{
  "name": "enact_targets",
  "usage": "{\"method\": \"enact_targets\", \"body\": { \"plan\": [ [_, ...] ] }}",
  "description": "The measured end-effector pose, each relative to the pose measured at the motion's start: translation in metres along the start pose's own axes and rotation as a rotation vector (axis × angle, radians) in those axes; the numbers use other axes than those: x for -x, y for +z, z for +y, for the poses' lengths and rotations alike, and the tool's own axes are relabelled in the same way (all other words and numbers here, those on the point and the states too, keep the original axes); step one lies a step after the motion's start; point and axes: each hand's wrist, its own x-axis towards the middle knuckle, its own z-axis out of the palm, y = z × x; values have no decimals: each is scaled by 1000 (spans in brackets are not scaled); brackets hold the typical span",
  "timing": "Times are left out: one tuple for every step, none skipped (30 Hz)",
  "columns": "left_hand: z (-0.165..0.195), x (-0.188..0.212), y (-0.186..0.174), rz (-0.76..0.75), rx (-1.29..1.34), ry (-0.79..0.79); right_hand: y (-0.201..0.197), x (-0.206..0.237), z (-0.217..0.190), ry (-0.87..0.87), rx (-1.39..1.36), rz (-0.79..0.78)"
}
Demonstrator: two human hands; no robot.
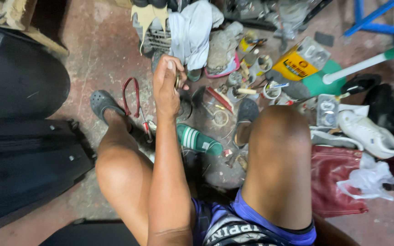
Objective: The person sits on the floor and uses a hammer and a metal rod to repeatedly strike and shape a small metal ring held in the left hand. The person occasionally switches to a screwdriver to adjust the ring before resuming hammering.
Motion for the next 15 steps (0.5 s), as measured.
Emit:
{"method": "enact_targets", "body": {
  "plan": [
    [-2, 0, -1, -10, 21, 1, -3, 1, 4, -9, -5, 6],
    [-5, -1, -3, 5, 36, 3, -5, 1, 6, -24, -12, 23],
    [-8, -1, -4, 20, 50, 3, -10, 1, 10, -40, -24, 41],
    [-11, -1, -5, 33, 65, -3, -17, 0, 14, -58, -44, 67],
    [-14, -2, -7, 31, 82, 1, -27, 4, 18, -88, -82, 128],
    [-16, -3, -9, 34, 98, 6, -41, 8, 19, -117, -122, 189],
    [-18, -3, -11, 39, 112, 13, -57, 15, 18, -145, -156, 246],
    [-20, -4, -13, 26, 118, 0, -77, 26, 17, -205, -245, 374],
    [-20, -4, -15, 10, 124, -15, -100, 38, 12, -286, -339, 502],
    [-21, -4, -16, -6, 128, -32, -121, 54, 6, -362, -417, 620],
    [-21, -4, -17, -10, 133, -39, -143, 71, -5, -512, -544, 730],
    [-21, -3, -18, -18, 138, -45, -162, 89, -18, -669, -667, 814],
    [-20, -3, -18, -26, 141, -51, -179, 107, -33, -821, -763, 878],
    [-20, -2, -18, -35, 131, -48, -192, 125, -49, -963, -877, 811],
    [-19, -2, -18, -40, 121, -47, -202, 142, -67, -1093, -991, 715]
  ]
}}
